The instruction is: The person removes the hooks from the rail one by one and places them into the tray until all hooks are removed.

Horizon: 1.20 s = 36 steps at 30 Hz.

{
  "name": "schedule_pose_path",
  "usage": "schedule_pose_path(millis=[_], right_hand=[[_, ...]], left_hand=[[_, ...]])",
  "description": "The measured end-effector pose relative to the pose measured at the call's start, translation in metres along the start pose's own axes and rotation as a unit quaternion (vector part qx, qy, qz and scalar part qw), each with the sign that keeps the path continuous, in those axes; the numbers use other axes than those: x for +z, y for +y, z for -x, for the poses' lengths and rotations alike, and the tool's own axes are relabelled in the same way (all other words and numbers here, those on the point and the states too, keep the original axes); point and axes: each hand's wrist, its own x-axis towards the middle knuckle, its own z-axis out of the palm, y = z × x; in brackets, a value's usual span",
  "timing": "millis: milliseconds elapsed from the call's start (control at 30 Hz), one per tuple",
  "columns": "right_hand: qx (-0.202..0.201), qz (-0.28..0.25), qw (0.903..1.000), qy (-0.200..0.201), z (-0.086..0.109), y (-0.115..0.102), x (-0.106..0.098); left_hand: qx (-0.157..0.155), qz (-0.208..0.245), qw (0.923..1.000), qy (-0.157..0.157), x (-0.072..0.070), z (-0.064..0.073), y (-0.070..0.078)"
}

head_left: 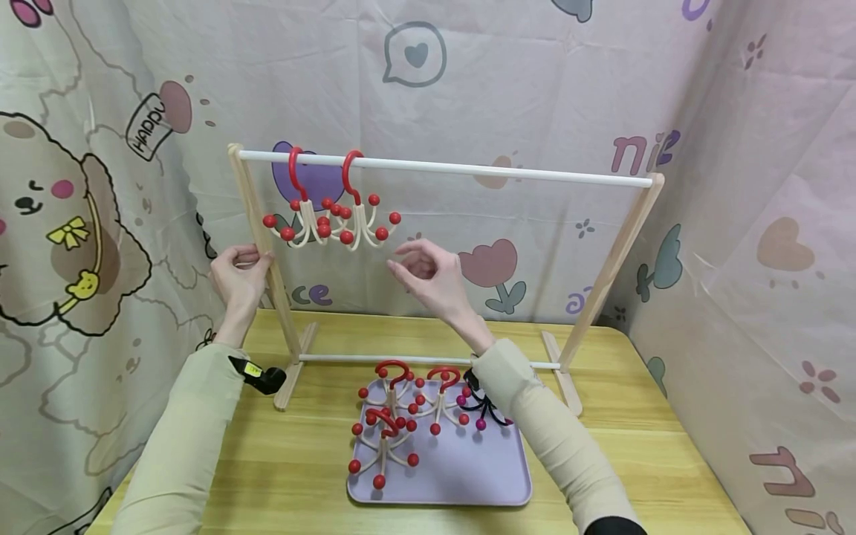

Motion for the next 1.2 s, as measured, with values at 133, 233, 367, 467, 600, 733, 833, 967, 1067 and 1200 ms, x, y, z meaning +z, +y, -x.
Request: schedule_pose_path(millis=[133,233,367,467,600,733,833,967,1067,1200], right_hand=[[0.006,-0.007,0.9999,0.005,-0.018,-0.005,0.003],[0.018,-0.012,0.9996,0.016,-0.032,-0.009,0.006],[0.044,-0.011,0.9985,0.031,-0.049,-0.014,0.013],[0.055,-0.002,0.9978,0.036,-0.062,-0.016,0.019],[0.052,0.015,0.9976,0.045,-0.077,-0.018,0.026],[0.045,0.046,0.9965,0.053,-0.088,-0.019,0.031],[0.044,0.074,0.9950,0.051,-0.095,-0.018,0.035],[0.050,0.106,0.9923,0.039,-0.102,-0.017,0.040],[0.056,0.127,0.9896,0.036,-0.107,-0.016,0.042],[0.059,0.148,0.9863,0.041,-0.112,-0.015,0.045]], left_hand=[[0.006,0.001,1.0000,0.001,0.000,0.000,0.000],[0.008,0.004,1.0000,0.002,0.001,0.000,0.000],[0.005,0.006,1.0000,0.000,0.000,-0.001,-0.001],[0.006,0.008,0.9999,0.001,0.000,-0.001,-0.001],[0.004,0.009,0.9999,-0.002,-0.001,-0.001,0.000],[-0.005,0.013,0.9999,-0.007,-0.001,-0.002,0.000],[-0.005,0.016,0.9998,-0.005,-0.001,-0.003,0.000],[-0.002,0.015,0.9999,-0.002,-0.001,-0.002,0.000],[-0.002,0.012,0.9999,-0.003,0.000,-0.001,0.000],[-0.007,0.006,0.9999,-0.008,-0.001,-0.001,0.001]])
